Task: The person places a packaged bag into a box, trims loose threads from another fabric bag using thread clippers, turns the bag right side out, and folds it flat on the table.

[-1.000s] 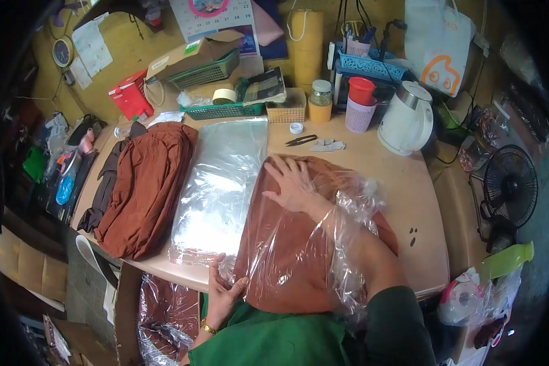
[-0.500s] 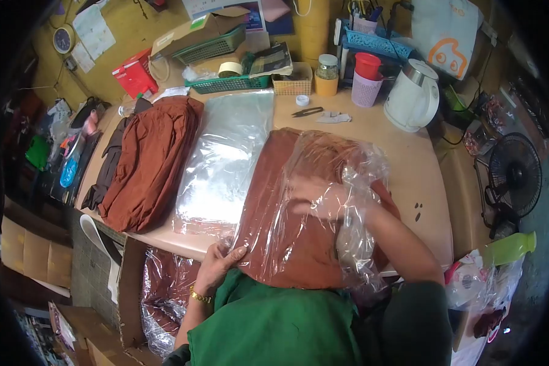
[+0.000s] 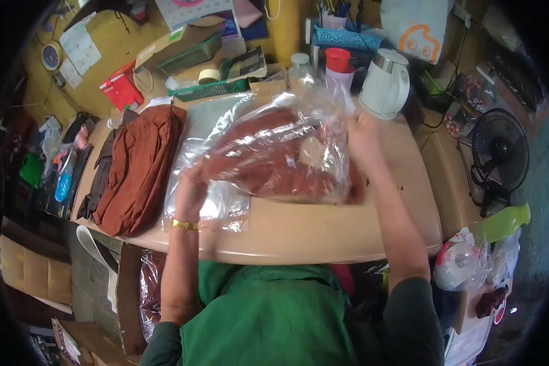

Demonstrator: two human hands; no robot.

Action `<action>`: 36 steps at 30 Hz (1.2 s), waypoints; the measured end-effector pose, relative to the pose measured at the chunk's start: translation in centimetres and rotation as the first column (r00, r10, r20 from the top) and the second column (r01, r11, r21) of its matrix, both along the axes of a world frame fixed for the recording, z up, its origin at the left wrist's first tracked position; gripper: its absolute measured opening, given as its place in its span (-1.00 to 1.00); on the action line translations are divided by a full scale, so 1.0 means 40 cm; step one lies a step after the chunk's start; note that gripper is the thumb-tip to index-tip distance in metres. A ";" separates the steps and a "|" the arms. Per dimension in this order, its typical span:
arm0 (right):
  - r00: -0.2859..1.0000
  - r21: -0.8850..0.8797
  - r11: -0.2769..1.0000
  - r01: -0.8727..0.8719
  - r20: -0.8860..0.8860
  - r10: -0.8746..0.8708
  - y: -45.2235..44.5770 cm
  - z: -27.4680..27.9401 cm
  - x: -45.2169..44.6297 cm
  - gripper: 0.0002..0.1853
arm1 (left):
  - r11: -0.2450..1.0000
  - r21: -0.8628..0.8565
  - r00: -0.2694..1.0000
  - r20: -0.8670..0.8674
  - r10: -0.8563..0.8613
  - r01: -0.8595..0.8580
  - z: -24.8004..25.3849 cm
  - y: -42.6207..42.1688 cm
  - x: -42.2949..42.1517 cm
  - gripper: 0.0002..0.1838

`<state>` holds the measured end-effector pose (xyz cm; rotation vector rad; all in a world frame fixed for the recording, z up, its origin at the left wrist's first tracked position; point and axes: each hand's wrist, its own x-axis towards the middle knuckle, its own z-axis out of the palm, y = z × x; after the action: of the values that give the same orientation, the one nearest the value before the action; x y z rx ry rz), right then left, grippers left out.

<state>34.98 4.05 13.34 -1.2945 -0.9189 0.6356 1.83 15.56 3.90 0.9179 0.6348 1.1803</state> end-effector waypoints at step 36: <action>0.249 0.109 0.717 0.689 0.893 -0.375 0.191 -0.332 0.236 -0.47 | 0.801 0.528 -0.268 -0.758 0.594 0.281 -0.103 -0.040 0.017 -0.25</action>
<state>44.43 11.69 0.07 -2.1801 -1.0772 -0.6207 2.51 13.97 -0.23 2.5347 1.9506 0.4577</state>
